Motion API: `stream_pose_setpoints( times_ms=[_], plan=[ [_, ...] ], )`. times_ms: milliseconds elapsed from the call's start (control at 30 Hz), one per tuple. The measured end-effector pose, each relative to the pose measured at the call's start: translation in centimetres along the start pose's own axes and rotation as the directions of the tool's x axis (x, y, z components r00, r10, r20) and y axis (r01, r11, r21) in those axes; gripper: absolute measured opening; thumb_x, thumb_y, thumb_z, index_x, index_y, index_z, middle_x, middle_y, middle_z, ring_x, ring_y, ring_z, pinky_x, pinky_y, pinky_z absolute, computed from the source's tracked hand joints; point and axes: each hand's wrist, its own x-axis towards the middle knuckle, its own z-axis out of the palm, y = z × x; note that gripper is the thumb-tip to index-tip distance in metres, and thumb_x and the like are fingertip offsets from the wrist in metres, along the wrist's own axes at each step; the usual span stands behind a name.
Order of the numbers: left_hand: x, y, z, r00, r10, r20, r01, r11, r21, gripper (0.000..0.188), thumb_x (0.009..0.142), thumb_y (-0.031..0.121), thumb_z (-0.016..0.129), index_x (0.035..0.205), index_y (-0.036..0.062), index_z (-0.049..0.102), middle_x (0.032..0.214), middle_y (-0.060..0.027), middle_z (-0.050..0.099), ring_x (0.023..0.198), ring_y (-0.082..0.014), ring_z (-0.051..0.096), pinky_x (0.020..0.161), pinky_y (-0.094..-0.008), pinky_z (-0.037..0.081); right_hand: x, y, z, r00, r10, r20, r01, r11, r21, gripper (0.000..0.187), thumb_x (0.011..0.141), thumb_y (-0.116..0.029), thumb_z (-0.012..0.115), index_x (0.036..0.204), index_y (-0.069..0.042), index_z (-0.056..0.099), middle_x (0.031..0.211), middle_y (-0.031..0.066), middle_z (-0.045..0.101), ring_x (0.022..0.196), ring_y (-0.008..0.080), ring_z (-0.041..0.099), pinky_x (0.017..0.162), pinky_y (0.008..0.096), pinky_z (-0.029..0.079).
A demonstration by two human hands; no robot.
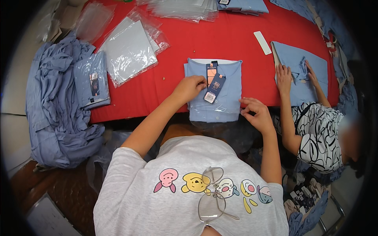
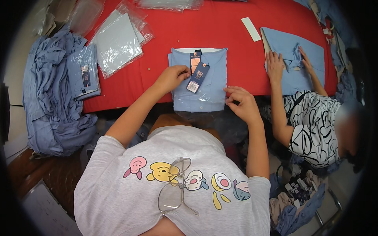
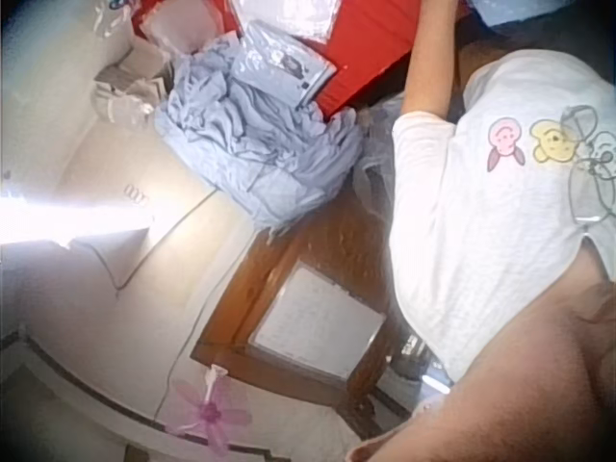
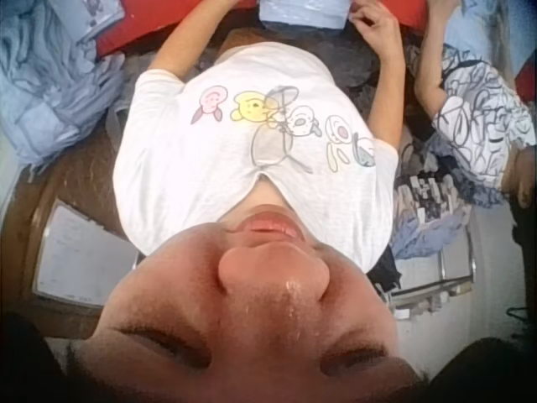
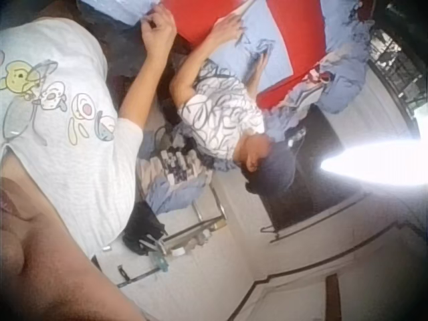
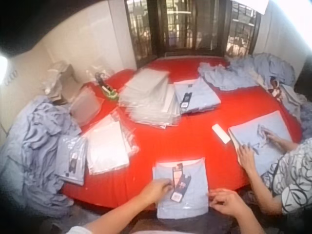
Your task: The person puts folded blue shirts into clear plastic bags, smooths the air out of the bags, and places them onto a stack.
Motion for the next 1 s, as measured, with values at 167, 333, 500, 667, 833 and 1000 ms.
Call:
stream_pose_setpoints(
  times_ms=[167,333,500,667,833,1000],
  plan=[
    [-2.6,0.4,-1.5,0.996,0.088,0.020,-0.085,0.990,-0.112,0.020,0.096,0.016,0.078,0.109,0.0013,0.077,0.101,-0.0145,0.076,0.091,-0.0294,0.072,0.084,-0.0377,0.055,1.1,-0.9,0.0,0.997,-0.064,-0.041,0.057,0.986,-0.156,0.018,0.083,-0.008,0.081,0.100,-0.002,0.077,0.115,0.0140,0.080,0.113,0.0331,0.072,0.106,0.0459,0.052],
    [-4.4,-0.2,-0.5,0.997,0.073,0.000,-0.073,0.993,-0.090,0.016,0.092,0.017,0.080,0.103,0.0058,0.077,0.096,-0.0102,0.074,0.094,-0.0315,0.070,0.090,-0.0426,0.052,3.8,-0.8,0.8,0.941,-0.135,-0.309,-0.016,0.897,-0.441,0.037,0.093,-0.019,0.076,0.127,-0.003,0.074,0.100,0.0142,0.076,0.098,0.0323,0.070,0.104,0.0489,0.050],
    [-5.6,1.6,-0.6,0.962,0.263,-0.068,-0.251,0.957,0.143,0.011,0.091,0.013,0.081,0.099,0.0068,0.077,0.096,-0.0086,0.073,0.095,-0.0274,0.069,0.103,-0.0426,0.047,9.8,-3.9,3.3,0.988,-0.155,-0.013,0.147,0.957,-0.250,0.041,0.094,-0.017,0.077,0.135,-0.013,0.071,0.101,0.0112,0.076,0.093,0.0307,0.070,0.095,0.0431,0.054],
    [-6.8,1.3,-0.5,0.927,0.368,-0.068,-0.348,0.915,0.203,0.010,0.090,0.014,0.080,0.098,0.0080,0.077,0.100,-0.0059,0.070,0.103,-0.0270,0.066,0.104,-0.0427,0.045,14.1,-3.5,6.2,0.928,0.125,0.352,-0.063,0.981,-0.181,0.042,0.089,-0.014,0.081,0.130,-0.019,0.074,0.112,0.0073,0.078,0.099,0.0295,0.072,0.088,0.0422,0.056],
    [-8.3,1.5,-0.5,0.955,0.244,-0.168,-0.228,0.967,0.111,0.009,0.091,0.012,0.079,0.098,0.0071,0.077,0.099,-0.0054,0.069,0.105,-0.0263,0.065,0.101,-0.0411,0.048,15.0,-2.5,6.6,0.904,0.118,0.411,-0.020,0.972,-0.235,0.042,0.088,-0.014,0.083,0.129,-0.020,0.075,0.118,0.0085,0.077,0.104,0.0266,0.073,0.088,0.0411,0.057],
    [-7.3,1.1,-0.3,0.925,0.159,-0.344,-0.141,0.987,0.077,0.009,0.094,0.012,0.078,0.100,0.0049,0.077,0.100,-0.0082,0.072,0.098,-0.0287,0.068,0.088,-0.0400,0.053,12.9,-0.5,5.6,0.937,-0.040,0.348,-0.010,0.990,0.141,0.034,0.085,-0.015,0.084,0.119,-0.012,0.079,0.114,0.0114,0.073,0.100,0.0283,0.071,0.086,0.0391,0.056]
  ],
)
